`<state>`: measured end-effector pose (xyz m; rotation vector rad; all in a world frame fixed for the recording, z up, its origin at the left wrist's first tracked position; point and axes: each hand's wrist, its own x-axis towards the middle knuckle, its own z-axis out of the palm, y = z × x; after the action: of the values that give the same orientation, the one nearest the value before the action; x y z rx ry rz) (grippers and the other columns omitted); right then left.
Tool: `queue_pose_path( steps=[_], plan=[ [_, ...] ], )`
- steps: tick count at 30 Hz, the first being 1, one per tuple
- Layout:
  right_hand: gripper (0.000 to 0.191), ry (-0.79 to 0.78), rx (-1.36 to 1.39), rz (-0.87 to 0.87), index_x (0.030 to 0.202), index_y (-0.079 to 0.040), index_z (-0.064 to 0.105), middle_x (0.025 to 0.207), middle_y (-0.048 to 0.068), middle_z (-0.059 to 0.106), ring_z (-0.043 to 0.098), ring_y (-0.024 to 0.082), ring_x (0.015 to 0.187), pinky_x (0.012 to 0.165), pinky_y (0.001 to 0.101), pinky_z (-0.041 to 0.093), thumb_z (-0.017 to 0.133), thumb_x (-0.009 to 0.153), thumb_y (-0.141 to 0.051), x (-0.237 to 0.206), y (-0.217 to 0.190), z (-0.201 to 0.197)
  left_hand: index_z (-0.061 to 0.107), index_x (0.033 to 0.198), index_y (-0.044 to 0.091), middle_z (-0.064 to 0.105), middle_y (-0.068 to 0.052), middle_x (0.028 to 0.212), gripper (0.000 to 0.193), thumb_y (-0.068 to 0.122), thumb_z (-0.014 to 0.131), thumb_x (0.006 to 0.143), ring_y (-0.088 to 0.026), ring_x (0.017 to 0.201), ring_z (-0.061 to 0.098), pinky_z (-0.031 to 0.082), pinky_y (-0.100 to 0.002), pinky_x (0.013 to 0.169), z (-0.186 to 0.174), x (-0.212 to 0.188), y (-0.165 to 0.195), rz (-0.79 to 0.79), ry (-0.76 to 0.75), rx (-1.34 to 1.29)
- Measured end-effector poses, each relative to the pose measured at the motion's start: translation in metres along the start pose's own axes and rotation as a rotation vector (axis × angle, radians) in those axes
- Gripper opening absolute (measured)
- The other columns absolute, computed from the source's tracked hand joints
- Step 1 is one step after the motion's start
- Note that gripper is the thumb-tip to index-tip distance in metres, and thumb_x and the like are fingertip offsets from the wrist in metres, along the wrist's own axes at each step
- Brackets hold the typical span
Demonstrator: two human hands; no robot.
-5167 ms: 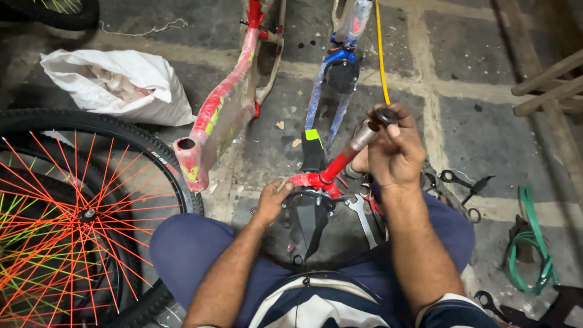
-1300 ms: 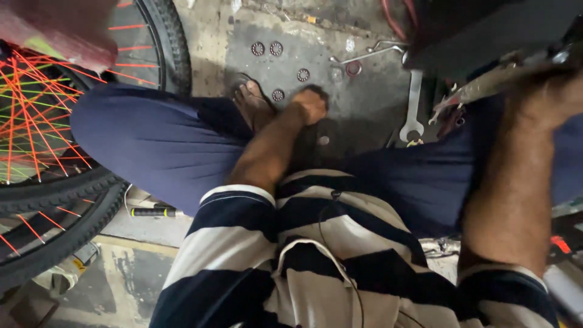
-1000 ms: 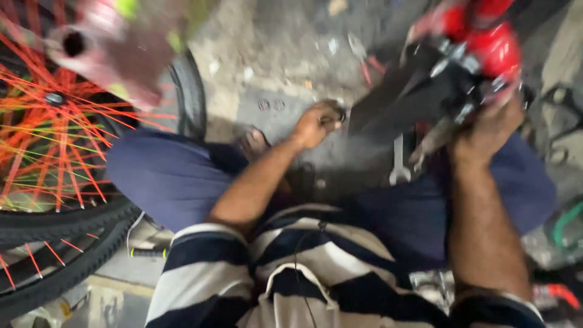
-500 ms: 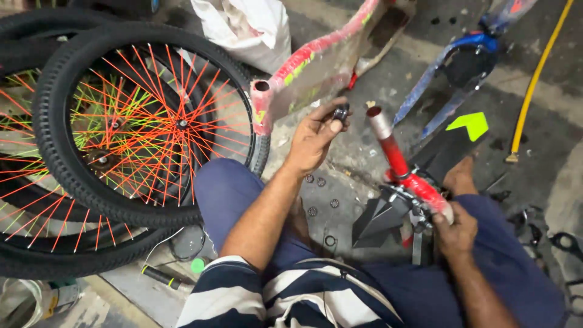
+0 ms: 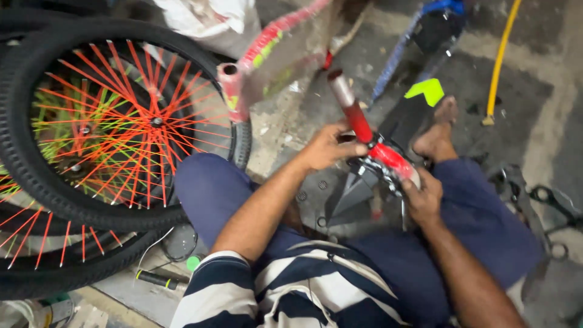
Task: The person sits on the floor of a bicycle repair shop and works on a bicycle frame with a spoked wheel attached. They fit a headset/bearing component into the frame's head tube, seat a part onto the fork steerer, and tighten it using a large wrench, at one point using pliers, and reposition the frame between steps.
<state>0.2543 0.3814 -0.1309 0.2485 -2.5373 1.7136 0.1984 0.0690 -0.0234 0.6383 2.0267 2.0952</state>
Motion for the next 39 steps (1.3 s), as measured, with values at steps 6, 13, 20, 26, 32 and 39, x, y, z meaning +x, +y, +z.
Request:
queue_pose_path(
  steps=[6,13,20,26,32,39],
  plan=[
    [0.053,0.039,0.165,-0.033,0.112,0.002,0.067,0.094,0.001,0.067,0.059,0.011,0.089,0.079,0.0295,0.049,0.064,0.100,-0.049,-0.001,0.001,0.001,0.066,0.138,0.003,0.057,-0.013,0.151,0.054,0.029,0.081,0.093,-0.027,0.145,0.052,0.039,-0.043,0.124,0.008,0.015,-0.025,0.039,-0.028,0.125],
    [0.053,0.146,-0.016,-0.115,0.109,-0.002,0.066,0.096,0.000,0.063,0.056,0.011,0.091,0.080,0.0335,0.048,0.060,0.102,-0.054,-0.005,0.050,-0.027,0.052,0.147,0.004,0.066,-0.013,0.138,0.072,0.056,0.064,0.097,-0.025,0.132,0.059,0.049,-0.041,0.110,-0.003,0.013,-0.103,-0.235,0.325,-0.477],
    [0.021,0.164,-0.563,-0.304,0.119,0.005,0.058,0.106,0.020,0.063,0.063,0.036,0.095,0.083,0.0468,0.053,0.059,0.117,-0.017,-0.033,0.099,-0.079,0.070,0.113,0.004,0.075,-0.007,0.088,0.042,0.036,0.083,0.090,-0.018,0.082,0.069,0.057,-0.035,0.079,-0.001,-0.067,-0.206,-0.475,0.328,0.394],
    [0.033,0.122,-0.325,-0.164,0.142,0.004,0.056,0.130,0.018,0.066,0.065,0.033,0.116,0.102,0.0431,0.056,0.046,0.121,-0.019,-0.039,0.082,-0.061,0.072,0.106,0.007,0.074,-0.010,0.091,0.028,0.030,0.082,0.093,-0.025,0.077,0.068,0.054,-0.039,0.075,-0.010,-0.095,-0.149,-0.315,0.606,0.736],
    [0.053,0.183,-0.043,-0.066,0.128,0.002,0.065,0.113,0.005,0.069,0.060,0.014,0.098,0.088,0.0308,0.049,0.043,0.120,-0.046,-0.004,0.051,-0.036,0.030,0.152,-0.010,0.036,-0.024,0.157,0.080,0.021,0.082,0.100,-0.037,0.147,0.038,0.029,-0.040,0.126,-0.147,-0.115,-0.011,0.132,1.132,1.190],
    [0.050,-0.020,-0.030,-0.129,0.114,0.000,0.068,0.097,-0.004,0.061,0.055,0.011,0.091,0.080,0.0334,0.044,0.057,0.110,-0.049,0.014,0.018,0.015,0.051,0.147,0.006,0.061,-0.024,0.141,0.070,0.049,0.077,0.097,-0.039,0.134,0.057,0.041,-0.048,0.116,-0.179,-0.062,0.018,-0.293,0.594,1.181]
  ],
)
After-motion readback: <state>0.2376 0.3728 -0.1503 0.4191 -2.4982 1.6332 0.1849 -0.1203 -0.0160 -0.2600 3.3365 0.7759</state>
